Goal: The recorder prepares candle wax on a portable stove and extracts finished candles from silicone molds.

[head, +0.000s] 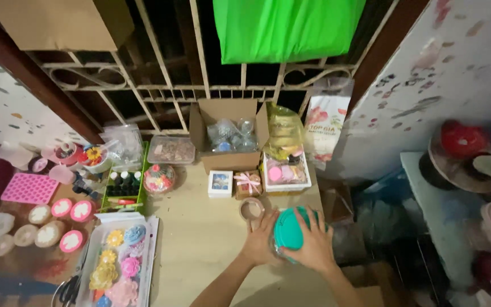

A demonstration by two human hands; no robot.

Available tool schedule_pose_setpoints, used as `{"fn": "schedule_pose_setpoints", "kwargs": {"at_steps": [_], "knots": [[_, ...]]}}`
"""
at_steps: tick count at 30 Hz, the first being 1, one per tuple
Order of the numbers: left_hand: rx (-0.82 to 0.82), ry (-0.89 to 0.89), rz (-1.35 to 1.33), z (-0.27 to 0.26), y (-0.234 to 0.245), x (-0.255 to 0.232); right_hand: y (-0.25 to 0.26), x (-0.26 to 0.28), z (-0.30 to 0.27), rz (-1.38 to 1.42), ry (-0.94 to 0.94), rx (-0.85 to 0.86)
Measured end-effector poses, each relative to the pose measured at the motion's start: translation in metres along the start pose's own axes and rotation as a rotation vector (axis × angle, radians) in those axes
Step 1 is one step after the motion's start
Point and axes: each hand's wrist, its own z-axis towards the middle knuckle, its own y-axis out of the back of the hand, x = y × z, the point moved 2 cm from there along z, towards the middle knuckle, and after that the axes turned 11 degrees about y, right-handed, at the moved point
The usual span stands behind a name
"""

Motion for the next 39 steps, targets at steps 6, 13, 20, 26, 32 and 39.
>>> {"fn": "schedule_pose_setpoints", "kwargs": {"at_steps": [6, 13, 20, 26, 32, 39], "knots": [[0.079, 0.066, -0.090, 0.014, 0.008, -0.001, -0.002, -0.007, 0.009, 0.046, 0.041, -0.089], [-0.006, 0.047, -0.182, 0.055, 0.017, -0.006, -0.037, -0.110, 0.063, 0.979, 0.058, -0.556], [-0.067, -0.014, -0.311, 0.075, 0.002, 0.005, -0.242, -0.394, 0.169, 1.193, -0.581, -0.678], [-0.022, 0.045, -0.211, 0.087, -0.123, 0.124, -0.323, -0.439, 0.236, 1.475, -0.504, -0.597], [0.064, 0.229, -0.338, 0.073, -0.129, 0.128, -0.395, -0.473, 0.160, 1.898, -0.658, -0.399], [-0.018, 0.161, -0.389, 0.076, -0.088, 0.082, -0.365, -0.438, -0.066, 1.360, -0.999, -0.338]]}}
